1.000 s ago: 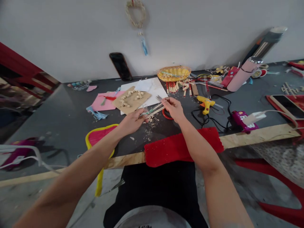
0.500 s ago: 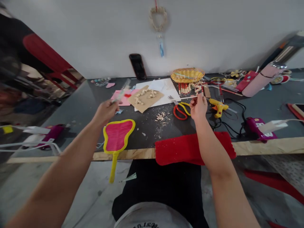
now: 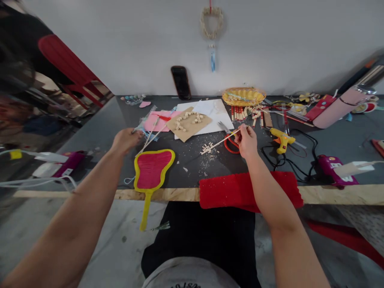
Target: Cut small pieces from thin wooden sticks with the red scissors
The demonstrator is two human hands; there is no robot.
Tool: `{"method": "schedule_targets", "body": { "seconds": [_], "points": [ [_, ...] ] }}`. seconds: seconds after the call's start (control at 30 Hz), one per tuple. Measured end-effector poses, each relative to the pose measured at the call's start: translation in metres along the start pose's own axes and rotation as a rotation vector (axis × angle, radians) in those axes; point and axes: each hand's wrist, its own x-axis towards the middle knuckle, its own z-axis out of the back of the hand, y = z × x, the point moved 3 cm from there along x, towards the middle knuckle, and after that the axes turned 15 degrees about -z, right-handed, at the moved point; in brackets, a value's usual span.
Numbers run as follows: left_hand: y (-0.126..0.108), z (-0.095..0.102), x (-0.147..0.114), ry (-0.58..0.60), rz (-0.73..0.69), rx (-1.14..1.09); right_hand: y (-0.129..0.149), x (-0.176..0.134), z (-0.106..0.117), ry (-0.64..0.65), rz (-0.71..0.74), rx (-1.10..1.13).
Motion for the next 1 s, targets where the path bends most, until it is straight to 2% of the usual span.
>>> {"method": "schedule_targets", "body": {
  "seconds": [0.1, 0.2, 0.33, 0.57, 0.87, 1.0],
  "points": [
    [0.002, 0.008, 0.003, 0.052, 0.114, 0.137, -0.002, -0.001, -0.001, 0.021, -0.003, -0.016],
    [0.001, 0.011, 0.004, 0.126, 0.152, 0.216, -0.003, -0.001, -0.001, 0.013, -0.007, -0.028],
    [-0.004, 0.009, 0.003, 0.191, 0.098, 0.258, -0.004, 0.001, -0.001, 0.009, -0.019, -0.048],
    [-0.011, 0.004, 0.0, 0.239, 0.013, 0.252, -0.005, -0.001, -0.002, 0.026, 0.009, -0.087],
    [-0.025, -0.001, -0.003, 0.115, -0.012, 0.338, -0.005, -0.001, -0.002, 0.021, 0.007, -0.081],
    [-0.031, -0.006, -0.008, 0.227, -0.033, 0.358, -0.004, -0.001, -0.003, 0.019, 0.02, -0.106]
  ]
}}
